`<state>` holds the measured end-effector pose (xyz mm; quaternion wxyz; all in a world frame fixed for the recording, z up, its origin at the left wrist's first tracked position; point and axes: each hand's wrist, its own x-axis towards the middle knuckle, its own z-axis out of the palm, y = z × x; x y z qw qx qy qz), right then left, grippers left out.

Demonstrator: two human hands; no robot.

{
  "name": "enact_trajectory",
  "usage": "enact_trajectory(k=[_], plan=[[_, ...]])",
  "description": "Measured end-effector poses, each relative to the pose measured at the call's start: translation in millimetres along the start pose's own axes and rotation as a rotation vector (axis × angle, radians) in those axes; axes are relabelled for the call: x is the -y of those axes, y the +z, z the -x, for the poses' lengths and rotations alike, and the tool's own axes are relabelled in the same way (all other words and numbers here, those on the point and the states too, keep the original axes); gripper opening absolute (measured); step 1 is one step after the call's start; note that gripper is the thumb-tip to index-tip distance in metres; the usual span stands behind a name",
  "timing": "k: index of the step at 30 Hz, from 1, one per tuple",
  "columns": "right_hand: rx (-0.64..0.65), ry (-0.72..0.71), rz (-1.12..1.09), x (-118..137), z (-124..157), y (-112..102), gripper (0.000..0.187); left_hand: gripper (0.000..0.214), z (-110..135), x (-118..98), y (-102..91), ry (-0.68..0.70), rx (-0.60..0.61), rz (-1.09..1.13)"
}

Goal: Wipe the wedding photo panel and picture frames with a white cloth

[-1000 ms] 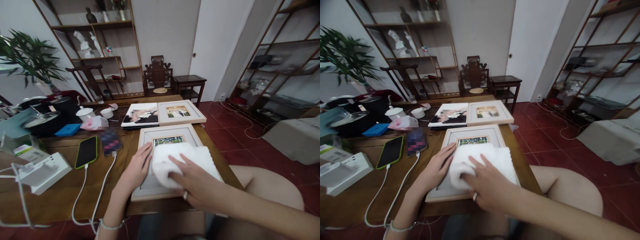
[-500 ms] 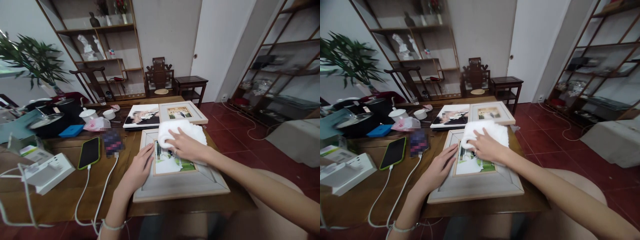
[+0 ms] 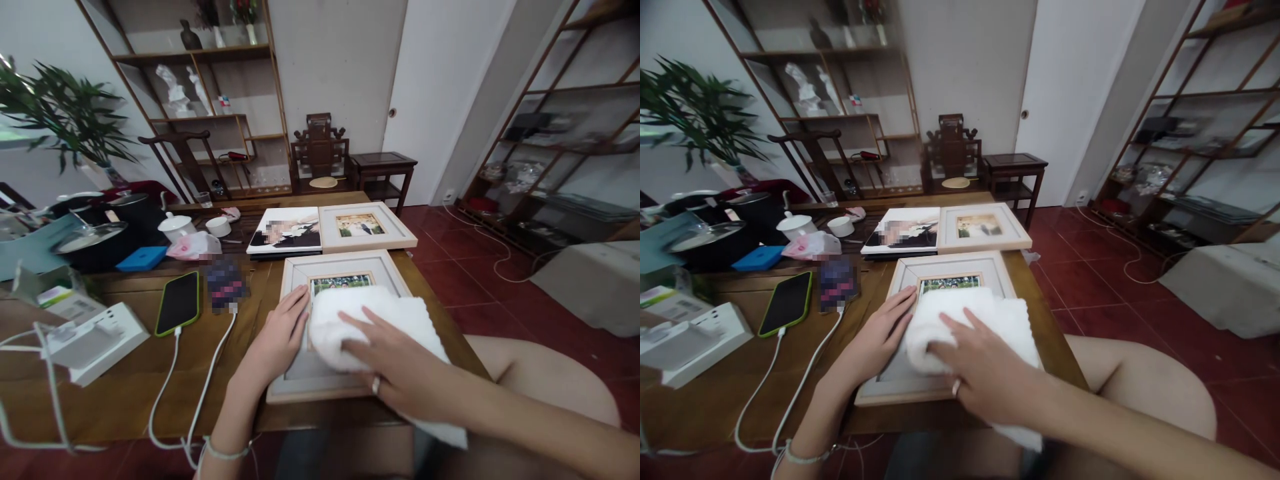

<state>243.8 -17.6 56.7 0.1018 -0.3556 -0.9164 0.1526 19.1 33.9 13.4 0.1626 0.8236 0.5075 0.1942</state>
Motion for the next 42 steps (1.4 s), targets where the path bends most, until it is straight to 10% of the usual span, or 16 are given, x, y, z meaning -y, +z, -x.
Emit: enact_trajectory(k=[11, 27, 37, 42], plan=[[-0.183, 0.139, 0.281, -78.6, -69.8, -12.1, 0.036, 0.047, 2.2, -1.7, -1.6, -0.005, 0.0, 0.016], [0.167, -0.02, -0.016, 30.3, 15.9, -13.4, 0.034, 0.044, 2.2, 2.9, 3.0, 0.034, -0.059, 0.04], [-0.128, 0.066, 0.517, -75.8, -47.6, -12.5, 0.048, 0.043, 3.1, 0.4, 1.1, 0.022, -0.053, 0.051], [-0.11, 0.029, 0.467, -87.0, -66.9, -13.5, 0.041, 0.045, 2.6, 0.1, 0.6, 0.003, -0.032, 0.034]])
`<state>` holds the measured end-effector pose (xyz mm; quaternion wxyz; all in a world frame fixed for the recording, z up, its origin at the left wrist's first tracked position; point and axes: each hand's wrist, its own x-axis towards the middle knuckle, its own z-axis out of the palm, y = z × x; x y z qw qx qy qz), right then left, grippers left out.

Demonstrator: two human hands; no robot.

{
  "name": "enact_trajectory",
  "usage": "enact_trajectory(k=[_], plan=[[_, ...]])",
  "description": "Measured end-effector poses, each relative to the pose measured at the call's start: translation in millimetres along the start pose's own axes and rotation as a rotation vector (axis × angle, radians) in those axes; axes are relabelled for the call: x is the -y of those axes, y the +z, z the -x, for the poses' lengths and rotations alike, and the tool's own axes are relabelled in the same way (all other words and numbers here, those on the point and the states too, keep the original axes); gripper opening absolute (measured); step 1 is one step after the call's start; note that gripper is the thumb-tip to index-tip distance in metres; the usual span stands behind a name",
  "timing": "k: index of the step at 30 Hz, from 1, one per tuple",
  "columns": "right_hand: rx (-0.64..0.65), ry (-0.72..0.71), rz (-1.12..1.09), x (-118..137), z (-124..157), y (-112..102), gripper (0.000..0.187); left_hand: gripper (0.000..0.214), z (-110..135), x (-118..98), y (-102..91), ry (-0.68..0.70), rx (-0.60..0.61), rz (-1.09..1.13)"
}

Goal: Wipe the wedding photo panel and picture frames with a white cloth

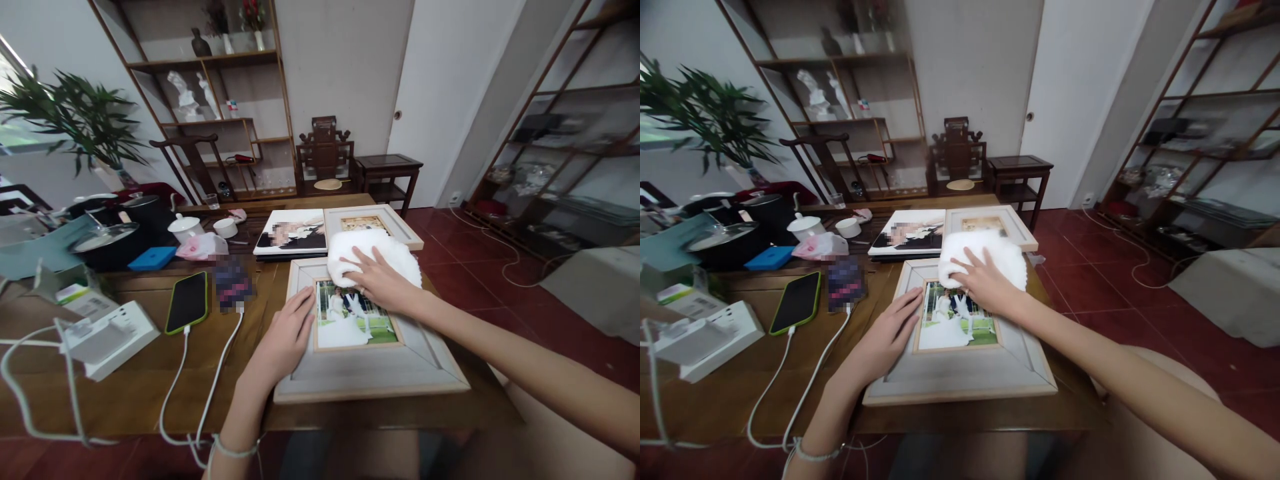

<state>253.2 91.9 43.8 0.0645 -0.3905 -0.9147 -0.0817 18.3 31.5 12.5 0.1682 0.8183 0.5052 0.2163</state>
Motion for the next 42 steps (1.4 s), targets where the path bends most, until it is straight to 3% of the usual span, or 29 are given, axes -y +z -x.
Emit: enact_trajectory(k=[4, 11, 15, 18, 22, 26, 30, 35, 42], plan=[[0.078, -0.088, -0.157, 28.6, 16.4, -10.5, 0.036, 0.045, -0.3, 1.0, 1.8, 0.001, 0.002, -0.014], [0.241, -0.183, -0.411, 88.7, 70.8, -62.6, 0.029, 0.043, -0.3, 1.5, 2.5, 0.017, -0.016, -0.005], [0.26, -0.163, -0.448, 100.3, 74.9, -62.8, 0.031, 0.043, -0.2, 1.9, 2.8, 0.022, -0.027, 0.006], [0.207, -0.09, -0.397, 85.9, 63.7, -44.4, 0.037, 0.043, 0.2, 3.0, 3.7, 0.038, -0.044, 0.01], [0.074, 0.006, -0.194, 42.2, 38.7, -18.3, 0.04, 0.044, 0.7, 3.1, 3.1, 0.019, -0.021, 0.001], [-0.038, 0.073, -0.03, 1.9, 9.3, -6.5, 0.039, 0.044, 0.7, 0.9, 0.7, 0.007, -0.004, 0.004], [-0.04, 0.084, -0.05, -4.9, -9.7, -1.3, 0.037, 0.043, 0.7, 0.2, 0.1, 0.0, -0.018, 0.016], [0.075, -0.059, -0.198, 33.4, 10.9, -10.0, 0.039, 0.043, 1.3, 2.2, 3.4, 0.018, -0.057, 0.037], [0.279, -0.166, -0.452, 94.8, 75.1, -70.5, 0.028, 0.043, 0.5, 3.2, 5.3, 0.003, -0.062, 0.023]])
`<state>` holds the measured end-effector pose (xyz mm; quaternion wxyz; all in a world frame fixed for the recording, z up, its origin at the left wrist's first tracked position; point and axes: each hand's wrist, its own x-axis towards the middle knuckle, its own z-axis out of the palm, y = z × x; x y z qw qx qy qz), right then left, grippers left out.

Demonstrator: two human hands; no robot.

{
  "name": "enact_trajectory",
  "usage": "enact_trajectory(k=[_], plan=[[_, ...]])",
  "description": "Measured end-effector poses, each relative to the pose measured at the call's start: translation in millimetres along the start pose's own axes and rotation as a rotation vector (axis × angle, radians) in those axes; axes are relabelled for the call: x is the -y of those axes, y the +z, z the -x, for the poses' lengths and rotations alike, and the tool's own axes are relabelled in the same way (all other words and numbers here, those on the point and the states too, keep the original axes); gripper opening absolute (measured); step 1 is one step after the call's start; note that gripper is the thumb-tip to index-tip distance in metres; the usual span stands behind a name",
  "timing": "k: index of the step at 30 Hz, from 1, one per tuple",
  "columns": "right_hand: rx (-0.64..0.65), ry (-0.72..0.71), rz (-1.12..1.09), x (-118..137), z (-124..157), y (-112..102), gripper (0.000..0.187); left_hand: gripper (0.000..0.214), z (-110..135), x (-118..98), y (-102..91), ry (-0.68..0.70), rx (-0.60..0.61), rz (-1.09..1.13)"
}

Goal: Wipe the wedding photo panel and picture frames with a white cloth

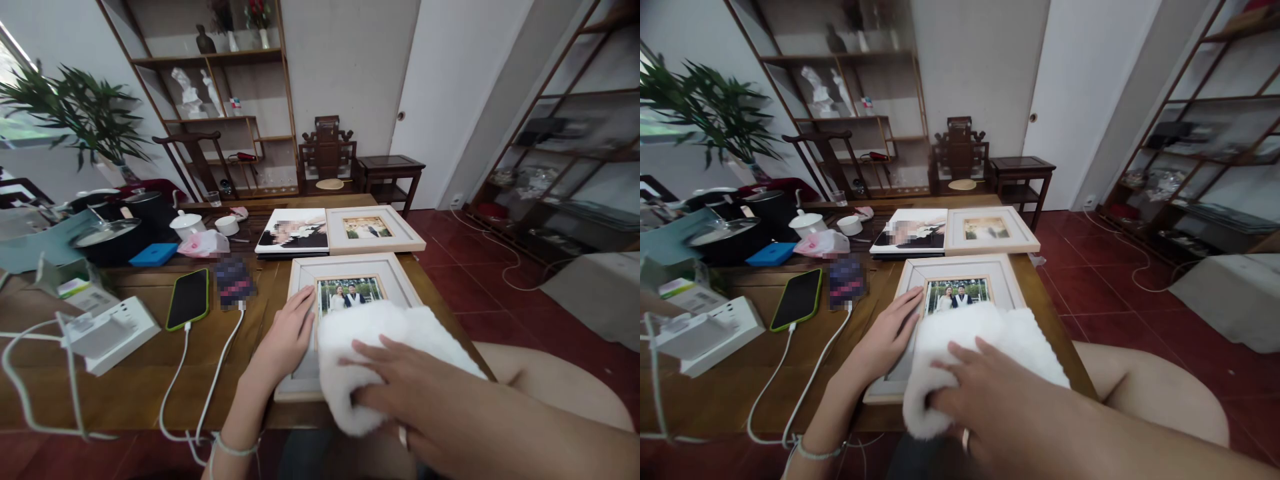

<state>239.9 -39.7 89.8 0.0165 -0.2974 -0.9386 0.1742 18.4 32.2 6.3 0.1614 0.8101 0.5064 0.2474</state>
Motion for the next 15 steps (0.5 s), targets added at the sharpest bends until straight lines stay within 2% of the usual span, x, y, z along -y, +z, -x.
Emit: enact_trajectory(k=[2, 4, 9, 12, 15], plan=[[0.017, -0.007, -0.054, 8.6, 4.9, 0.3, 0.028, 0.044, -0.4, -0.2, -0.3, -0.017, 0.008, -0.006], [-0.007, 0.024, -0.058, 3.1, 1.6, 6.5, 0.031, 0.044, -0.6, -0.4, -0.6, -0.026, 0.012, -0.012], [-0.201, 0.151, 0.158, -54.7, -26.3, 21.5, 0.035, 0.044, -0.4, -0.9, -1.1, -0.006, 0.019, -0.009], [-0.294, 0.19, 0.312, -90.9, -48.9, 12.1, 0.035, 0.043, -0.4, -1.8, -1.8, -0.01, 0.019, 0.005], [-0.325, 0.224, 0.363, -110.1, -71.6, -0.9, 0.037, 0.043, -0.5, -2.0, -2.4, -0.016, 0.022, 0.004]])
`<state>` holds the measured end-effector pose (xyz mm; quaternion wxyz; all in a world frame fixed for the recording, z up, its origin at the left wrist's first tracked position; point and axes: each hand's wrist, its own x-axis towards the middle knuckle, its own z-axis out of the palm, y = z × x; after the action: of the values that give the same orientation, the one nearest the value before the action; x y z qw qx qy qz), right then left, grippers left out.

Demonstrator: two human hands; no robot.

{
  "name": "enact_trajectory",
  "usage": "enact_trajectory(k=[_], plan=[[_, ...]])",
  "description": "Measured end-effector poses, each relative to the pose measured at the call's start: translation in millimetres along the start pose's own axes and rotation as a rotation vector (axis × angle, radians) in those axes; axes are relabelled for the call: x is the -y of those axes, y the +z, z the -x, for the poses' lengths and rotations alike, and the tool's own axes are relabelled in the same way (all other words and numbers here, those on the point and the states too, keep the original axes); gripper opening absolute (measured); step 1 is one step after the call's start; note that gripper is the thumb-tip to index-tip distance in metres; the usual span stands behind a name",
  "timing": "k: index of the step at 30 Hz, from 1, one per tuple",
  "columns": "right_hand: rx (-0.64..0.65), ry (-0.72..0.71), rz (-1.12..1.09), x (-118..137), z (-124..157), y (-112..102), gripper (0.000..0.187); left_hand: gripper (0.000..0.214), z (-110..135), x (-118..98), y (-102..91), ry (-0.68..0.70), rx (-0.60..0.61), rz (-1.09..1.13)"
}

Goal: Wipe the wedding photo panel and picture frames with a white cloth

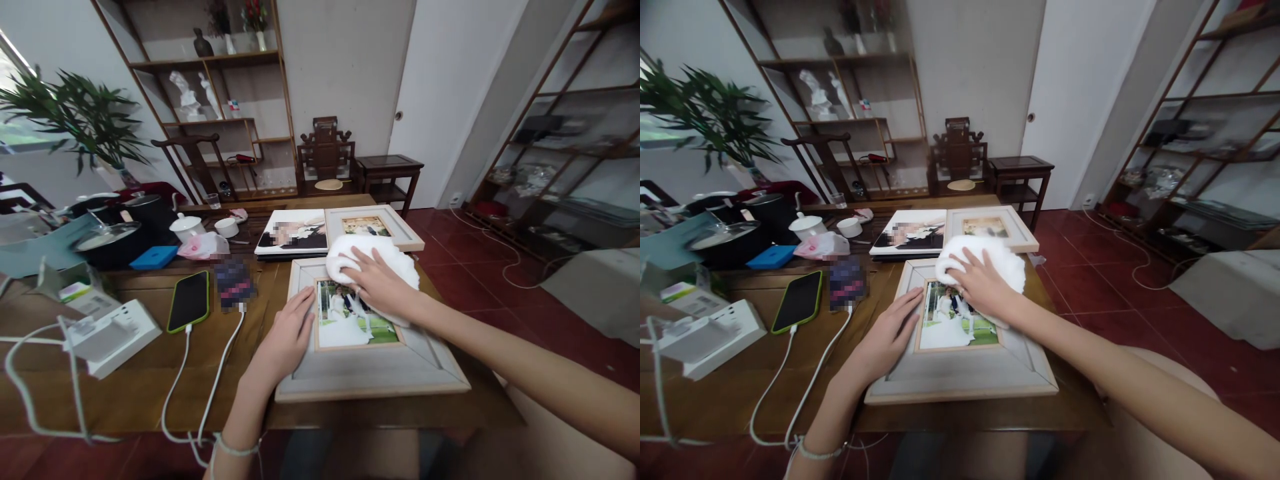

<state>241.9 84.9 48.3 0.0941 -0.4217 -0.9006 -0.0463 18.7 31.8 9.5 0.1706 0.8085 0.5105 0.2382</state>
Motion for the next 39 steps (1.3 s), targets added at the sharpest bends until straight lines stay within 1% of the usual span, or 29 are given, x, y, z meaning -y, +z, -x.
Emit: enact_trajectory(k=[3, 5, 8, 12, 14, 16, 18, 20, 23, 26, 28, 30, 32, 35, 37, 39], plan=[[0.048, -0.006, -0.037, 4.1, -12.3, 1.5, 0.039, 0.043, 0.0, 0.2, -0.3, -0.005, 0.006, -0.002], [0.104, -0.06, -0.081, 15.5, -6.4, 0.5, 0.039, 0.043, 0.0, 0.3, -0.3, 0.005, 0.004, 0.002], [0.2, -0.146, -0.192, 39.3, 21.8, -13.1, 0.037, 0.043, -0.1, 0.6, 0.5, 0.029, -0.012, 0.003], [0.356, -0.182, -0.406, 71.6, 70.2, -53.6, 0.032, 0.043, -0.6, 2.4, 2.8, 0.035, -0.027, -0.014], [0.402, -0.18, -0.437, 83.4, 87.6, -68.7, 0.029, 0.043, -0.9, 3.2, 3.7, 0.028, -0.025, -0.027], [0.408, -0.175, -0.411, 89.8, 97.4, -70.2, 0.027, 0.043, -1.0, 3.4, 4.0, 0.023, -0.022, -0.032], [0.362, -0.179, -0.366, 89.7, 100.1, -57.7, 0.029, 0.043, -0.8, 3.0, 3.7, 0.025, -0.014, -0.032], [0.286, -0.174, -0.313, 82.8, 96.5, -38.0, 0.037, 0.043, -0.6, 2.3, 3.2, 0.028, -0.008, -0.028], [0.138, -0.089, -0.217, 60.9, 79.4, -13.4, 0.042, 0.042, -0.5, 1.5, 2.6, 0.034, -0.017, -0.015], [0.025, -0.004, -0.089, 32.5, 49.2, -3.4, 0.039, 0.042, -1.1, 1.1, 1.4, 0.034, -0.024, -0.003], [-0.01, 0.027, -0.007, 16.5, 24.9, -1.1, 0.038, 0.041, -1.3, 0.4, 0.1, 0.032, -0.018, 0.002], [-0.032, 0.061, 0.033, 7.5, 1.4, 0.9, 0.04, 0.042, -1.0, -0.7, -1.3, 0.031, -0.016, 0.017], [-0.032, 0.078, 0.024, 7.3, -17.2, 2.8, 0.043, 0.043, -0.2, -1.4, -2.3, 0.033, -0.058, 0.042], [0.052, 0.015, -0.023, 22.4, -30.0, 3.3, 0.046, 0.042, 1.2, -0.4, -2.2, 0.046, -0.196, 0.075], [0.122, -0.066, -0.062, 38.8, -27.0, 0.8, 0.048, 0.042, 1.8, 2.1, -1.3, 0.059, -0.268, 0.082], [0.181, -0.14, -0.106, 56.4, -15.6, -4.0, 0.047, 0.044, 2.1, 5.2, -0.2, 0.063, -0.293, 0.084]])
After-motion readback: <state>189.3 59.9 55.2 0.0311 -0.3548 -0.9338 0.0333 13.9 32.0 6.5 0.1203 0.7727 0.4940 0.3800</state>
